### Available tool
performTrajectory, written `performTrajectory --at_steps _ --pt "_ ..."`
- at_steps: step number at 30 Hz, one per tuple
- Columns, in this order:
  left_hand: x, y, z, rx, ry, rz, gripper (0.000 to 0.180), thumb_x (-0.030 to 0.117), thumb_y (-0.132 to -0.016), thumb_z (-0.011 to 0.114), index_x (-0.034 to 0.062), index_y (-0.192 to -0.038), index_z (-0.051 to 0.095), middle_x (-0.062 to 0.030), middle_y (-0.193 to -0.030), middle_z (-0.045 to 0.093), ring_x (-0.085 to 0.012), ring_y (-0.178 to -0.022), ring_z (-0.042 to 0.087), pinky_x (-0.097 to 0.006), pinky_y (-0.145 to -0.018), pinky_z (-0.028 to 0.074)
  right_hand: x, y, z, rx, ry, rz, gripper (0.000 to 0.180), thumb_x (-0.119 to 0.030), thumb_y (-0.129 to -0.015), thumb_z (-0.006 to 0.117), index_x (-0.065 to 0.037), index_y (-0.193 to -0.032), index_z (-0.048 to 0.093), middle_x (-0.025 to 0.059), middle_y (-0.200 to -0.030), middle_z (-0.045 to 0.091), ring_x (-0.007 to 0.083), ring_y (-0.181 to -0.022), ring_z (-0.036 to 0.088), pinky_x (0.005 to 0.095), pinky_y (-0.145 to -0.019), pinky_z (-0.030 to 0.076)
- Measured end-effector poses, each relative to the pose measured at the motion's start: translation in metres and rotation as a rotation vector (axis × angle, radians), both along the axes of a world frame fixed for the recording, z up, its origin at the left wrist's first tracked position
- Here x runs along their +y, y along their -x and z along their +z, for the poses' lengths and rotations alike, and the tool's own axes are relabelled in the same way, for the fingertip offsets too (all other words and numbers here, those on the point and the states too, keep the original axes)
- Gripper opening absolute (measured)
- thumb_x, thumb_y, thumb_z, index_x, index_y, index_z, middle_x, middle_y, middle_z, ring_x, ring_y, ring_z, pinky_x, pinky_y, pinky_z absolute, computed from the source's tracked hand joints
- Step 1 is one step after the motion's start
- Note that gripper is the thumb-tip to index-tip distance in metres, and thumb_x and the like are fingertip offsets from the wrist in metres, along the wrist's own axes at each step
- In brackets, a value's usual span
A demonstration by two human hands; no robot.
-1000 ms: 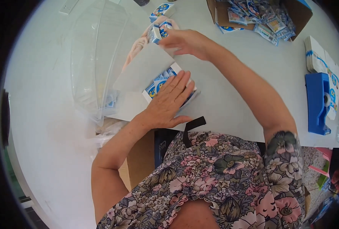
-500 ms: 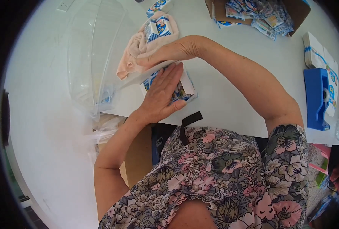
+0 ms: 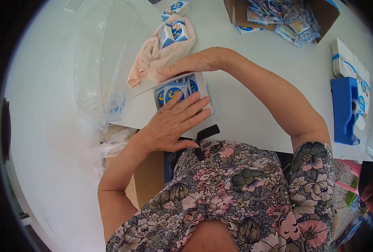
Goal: The recorder is packaging small blue and white packets into stacks and then placing them into cardboard boxes.
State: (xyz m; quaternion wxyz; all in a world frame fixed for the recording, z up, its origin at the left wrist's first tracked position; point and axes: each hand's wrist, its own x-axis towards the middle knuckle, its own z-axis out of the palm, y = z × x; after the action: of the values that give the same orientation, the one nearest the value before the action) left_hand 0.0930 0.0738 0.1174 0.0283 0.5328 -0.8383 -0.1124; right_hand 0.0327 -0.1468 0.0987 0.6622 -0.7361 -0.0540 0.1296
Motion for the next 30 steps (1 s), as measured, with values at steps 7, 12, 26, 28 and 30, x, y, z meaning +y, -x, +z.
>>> performTrajectory --at_steps 7,12,26,28,30 --pt "0.001 -0.008 -0.021 0.055 0.027 0.092 0.088 0.066 -0.086 0.054 0.0113 -0.153 0.034 -0.0113 -0.163 0.026 -0.034 -0.152 0.018 -0.05 -0.124 0.003 0.002 -0.008 0.002 -0.045 0.126 0.102 0.086 -0.076 -0.089 0.047 -0.007 -0.141 0.056 0.0178 -0.142 0.056 0.0292 -0.134 0.05 0.0322 -0.111 0.037" --pt "-0.011 -0.006 -0.031 0.044 0.104 0.085 0.088 0.068 -0.088 0.05 0.011 -0.153 0.035 -0.0123 -0.162 0.025 -0.0332 -0.151 0.02 -0.05 -0.123 0.011 0.006 -0.005 0.006 0.045 0.138 0.167 0.085 -0.076 -0.09 0.046 -0.009 -0.143 0.055 0.0194 -0.143 0.054 0.0304 -0.135 0.048 0.0326 -0.111 0.037" --pt "0.04 0.007 -0.035 0.075 0.654 -0.292 0.049 0.032 -0.077 0.077 0.0043 -0.117 0.067 -0.0161 -0.134 0.059 -0.0325 -0.124 0.058 -0.045 -0.103 0.048 0.025 0.02 -0.021 -0.584 0.954 0.237 0.068 -0.061 -0.097 0.044 -0.016 -0.147 0.049 0.0088 -0.16 0.035 0.031 -0.149 0.027 0.0584 -0.12 0.016" --pt "0.048 0.007 -0.034 0.068 0.713 -0.172 0.05 0.027 -0.075 0.077 0.0012 -0.116 0.066 -0.0169 -0.136 0.058 -0.0327 -0.127 0.056 -0.045 -0.105 0.047 0.025 0.026 -0.027 -0.67 1.033 0.178 0.072 -0.065 -0.096 0.042 -0.016 -0.149 0.045 0.0067 -0.16 0.034 0.0306 -0.15 0.024 0.0651 -0.119 0.012" --pt "0.038 -0.01 -0.039 0.212 0.546 0.295 0.066 0.028 -0.076 0.079 0.0014 -0.131 0.056 -0.0223 -0.146 0.046 -0.0407 -0.137 0.042 -0.048 -0.11 0.04 0.03 0.027 -0.033 -0.705 1.11 0.137 0.077 -0.068 -0.095 0.04 -0.015 -0.15 0.043 0.007 -0.16 0.034 0.0312 -0.15 0.024 0.0643 -0.119 0.012"
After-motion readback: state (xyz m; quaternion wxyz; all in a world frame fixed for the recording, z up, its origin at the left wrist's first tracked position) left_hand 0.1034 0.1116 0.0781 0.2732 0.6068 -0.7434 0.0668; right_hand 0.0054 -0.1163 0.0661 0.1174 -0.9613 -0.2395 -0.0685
